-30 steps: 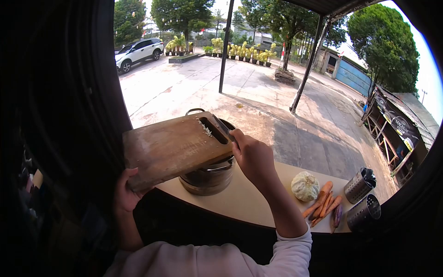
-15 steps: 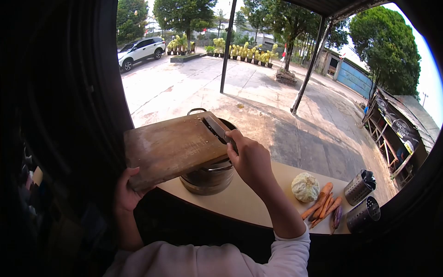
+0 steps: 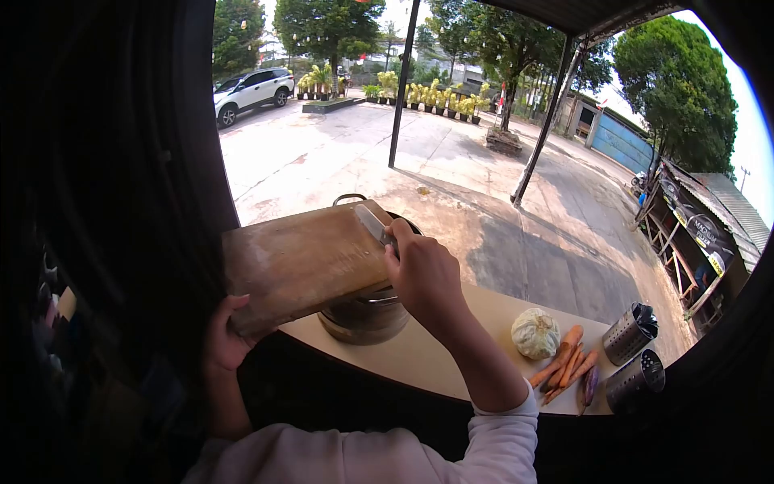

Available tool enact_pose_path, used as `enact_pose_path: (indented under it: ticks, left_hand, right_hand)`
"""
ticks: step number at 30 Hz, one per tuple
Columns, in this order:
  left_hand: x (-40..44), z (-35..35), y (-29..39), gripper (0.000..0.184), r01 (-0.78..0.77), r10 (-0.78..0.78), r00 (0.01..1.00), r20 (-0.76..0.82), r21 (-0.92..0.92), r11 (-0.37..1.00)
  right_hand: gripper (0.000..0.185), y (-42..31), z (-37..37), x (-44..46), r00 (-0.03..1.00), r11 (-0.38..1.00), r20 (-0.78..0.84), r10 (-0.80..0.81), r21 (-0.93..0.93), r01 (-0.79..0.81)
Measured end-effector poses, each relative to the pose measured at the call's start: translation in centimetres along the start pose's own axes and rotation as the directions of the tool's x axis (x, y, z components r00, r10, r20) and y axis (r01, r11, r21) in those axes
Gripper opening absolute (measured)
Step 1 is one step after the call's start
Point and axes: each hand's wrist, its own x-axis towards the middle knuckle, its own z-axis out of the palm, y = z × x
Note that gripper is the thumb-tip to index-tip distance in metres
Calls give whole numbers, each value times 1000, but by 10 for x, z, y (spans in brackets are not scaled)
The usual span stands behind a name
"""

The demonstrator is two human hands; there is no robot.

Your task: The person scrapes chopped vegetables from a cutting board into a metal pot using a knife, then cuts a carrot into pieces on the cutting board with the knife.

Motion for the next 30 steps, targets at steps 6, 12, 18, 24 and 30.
enact_pose_path:
  ticks: [6,12,18,24,30]
  left_hand:
    - [1,1,-1,52,1,-1,1000,7,-15,1000]
    - [1,-1,0,53,4,-4,1000,20,-2,1000]
    - [2,-1,-1,53,-5,5,1000,-8,14,1000]
    - [2,-1,1,55,1,-2,1000,14,25,1000]
    - [1,-2,1,56,-4,4,1000,1,21,1000]
  right_hand:
    - [22,-3,5,17,1000,999,-20,-5,36,6]
    - [22,4,20,13,999,999,8,33,-11,-33]
    - [20,0,3,-2,998,1000,-58,6,7,-5]
    - [18,-6,-7,-13,1000,999,-5,19,37,-19]
    - [19,0,-15,-23,997,995,-63,-41,86,46]
